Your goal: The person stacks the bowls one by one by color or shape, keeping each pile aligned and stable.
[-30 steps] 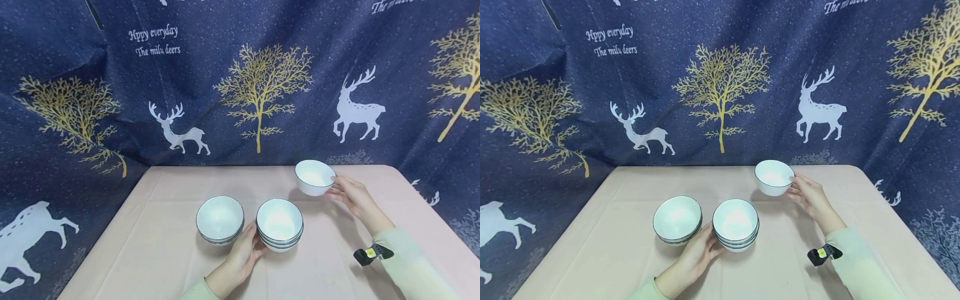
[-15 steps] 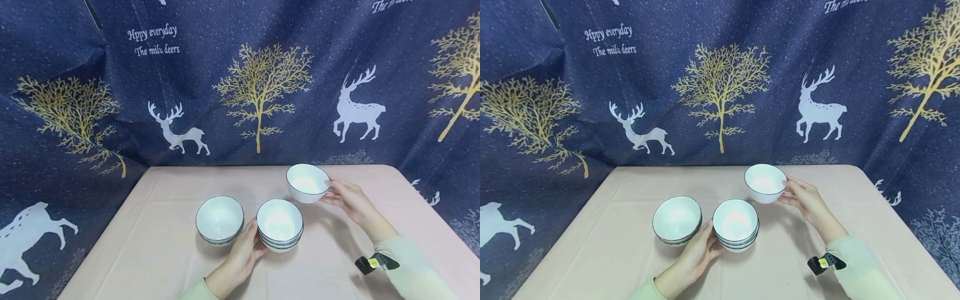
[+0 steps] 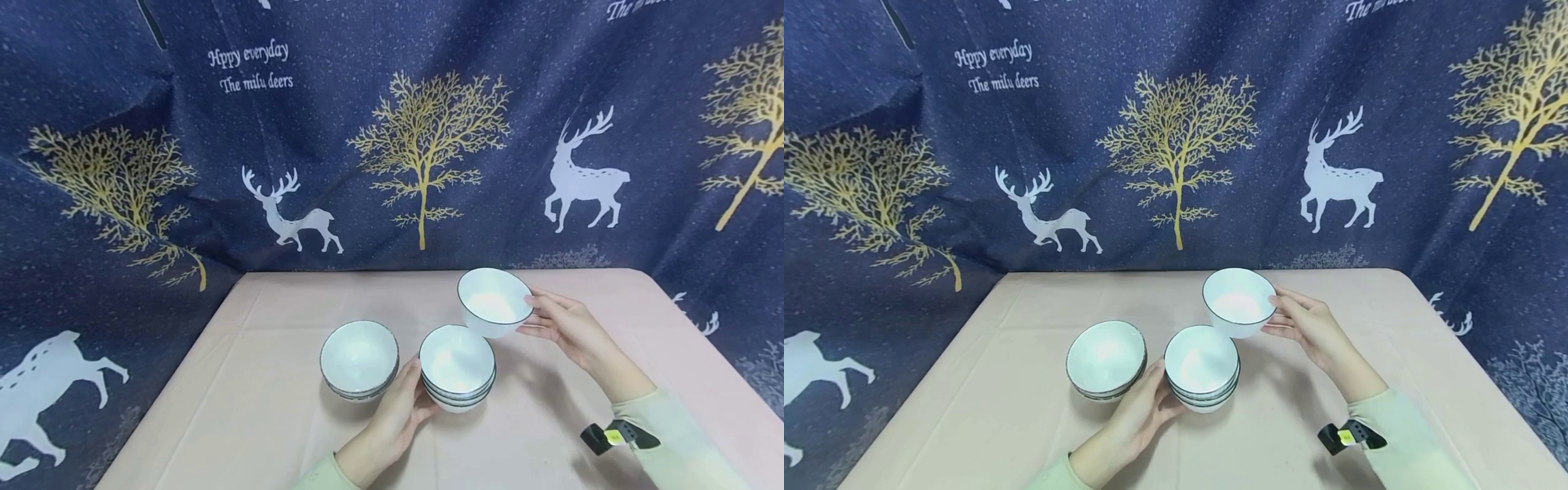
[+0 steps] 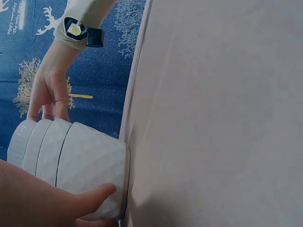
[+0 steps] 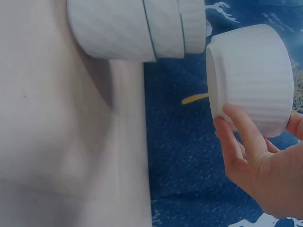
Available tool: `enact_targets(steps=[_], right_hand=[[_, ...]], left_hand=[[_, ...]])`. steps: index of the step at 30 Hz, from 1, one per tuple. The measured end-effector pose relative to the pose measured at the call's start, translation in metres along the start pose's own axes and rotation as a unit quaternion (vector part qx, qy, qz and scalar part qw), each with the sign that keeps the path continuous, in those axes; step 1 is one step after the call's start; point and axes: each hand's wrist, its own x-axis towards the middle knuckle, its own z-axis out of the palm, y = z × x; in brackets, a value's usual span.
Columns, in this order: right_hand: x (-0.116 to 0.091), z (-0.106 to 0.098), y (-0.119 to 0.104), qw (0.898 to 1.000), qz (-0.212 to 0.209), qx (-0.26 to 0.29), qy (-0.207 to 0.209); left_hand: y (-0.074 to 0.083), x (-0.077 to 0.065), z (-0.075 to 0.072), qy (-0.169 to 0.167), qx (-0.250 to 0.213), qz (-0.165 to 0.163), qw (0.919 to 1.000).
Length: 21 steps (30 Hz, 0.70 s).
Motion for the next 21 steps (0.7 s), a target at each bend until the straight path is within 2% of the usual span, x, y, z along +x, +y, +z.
enact_targets(steps=[21], right_hand=[[-0.009, 0.024, -0.014, 0.999, -0.003, -0.011, -0.040]], left_hand=[[-0.001, 0.000, -0.001, -0.004, 0.003, 0.009, 1.0000]])
